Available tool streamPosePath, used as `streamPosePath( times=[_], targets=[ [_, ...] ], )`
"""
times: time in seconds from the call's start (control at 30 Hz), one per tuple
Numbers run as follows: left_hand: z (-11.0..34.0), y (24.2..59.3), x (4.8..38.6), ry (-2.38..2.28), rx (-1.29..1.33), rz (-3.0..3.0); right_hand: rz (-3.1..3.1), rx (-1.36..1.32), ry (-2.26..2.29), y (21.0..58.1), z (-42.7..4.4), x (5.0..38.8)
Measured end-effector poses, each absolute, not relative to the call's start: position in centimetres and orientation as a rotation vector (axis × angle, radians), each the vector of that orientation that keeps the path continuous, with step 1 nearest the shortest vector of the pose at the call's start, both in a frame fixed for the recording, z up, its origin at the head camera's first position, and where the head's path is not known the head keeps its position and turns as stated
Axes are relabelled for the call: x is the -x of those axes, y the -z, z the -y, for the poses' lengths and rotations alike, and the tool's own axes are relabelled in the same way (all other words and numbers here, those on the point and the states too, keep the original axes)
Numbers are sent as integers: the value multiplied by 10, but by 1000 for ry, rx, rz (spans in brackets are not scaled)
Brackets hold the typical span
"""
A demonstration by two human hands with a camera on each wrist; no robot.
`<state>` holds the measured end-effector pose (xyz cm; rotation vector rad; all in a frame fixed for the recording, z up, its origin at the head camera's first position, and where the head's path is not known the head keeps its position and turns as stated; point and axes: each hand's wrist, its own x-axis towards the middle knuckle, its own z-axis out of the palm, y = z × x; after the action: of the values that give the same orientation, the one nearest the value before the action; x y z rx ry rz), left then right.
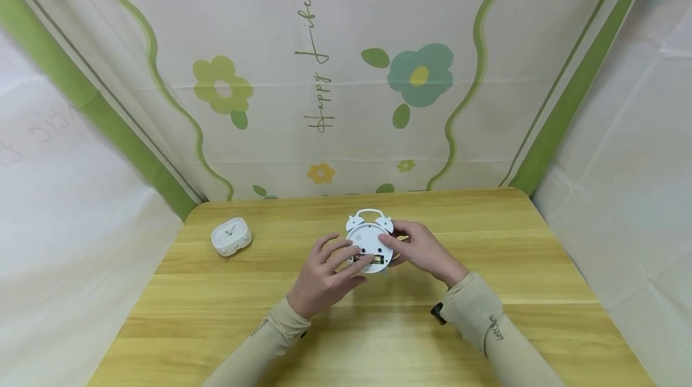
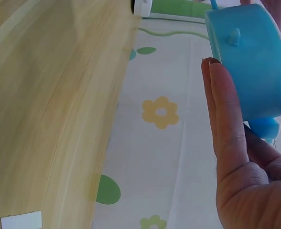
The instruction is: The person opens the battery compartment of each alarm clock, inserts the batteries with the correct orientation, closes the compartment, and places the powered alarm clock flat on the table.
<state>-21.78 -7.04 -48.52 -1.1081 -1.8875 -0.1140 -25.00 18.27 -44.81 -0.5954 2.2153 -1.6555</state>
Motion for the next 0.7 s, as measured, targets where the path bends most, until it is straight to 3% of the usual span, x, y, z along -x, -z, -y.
streamPosePath(
  times=[0.7],
  targets=[
    [76,492,221,-44,1190,1937,-2209,609,1646,446,-181,251]
  ],
)
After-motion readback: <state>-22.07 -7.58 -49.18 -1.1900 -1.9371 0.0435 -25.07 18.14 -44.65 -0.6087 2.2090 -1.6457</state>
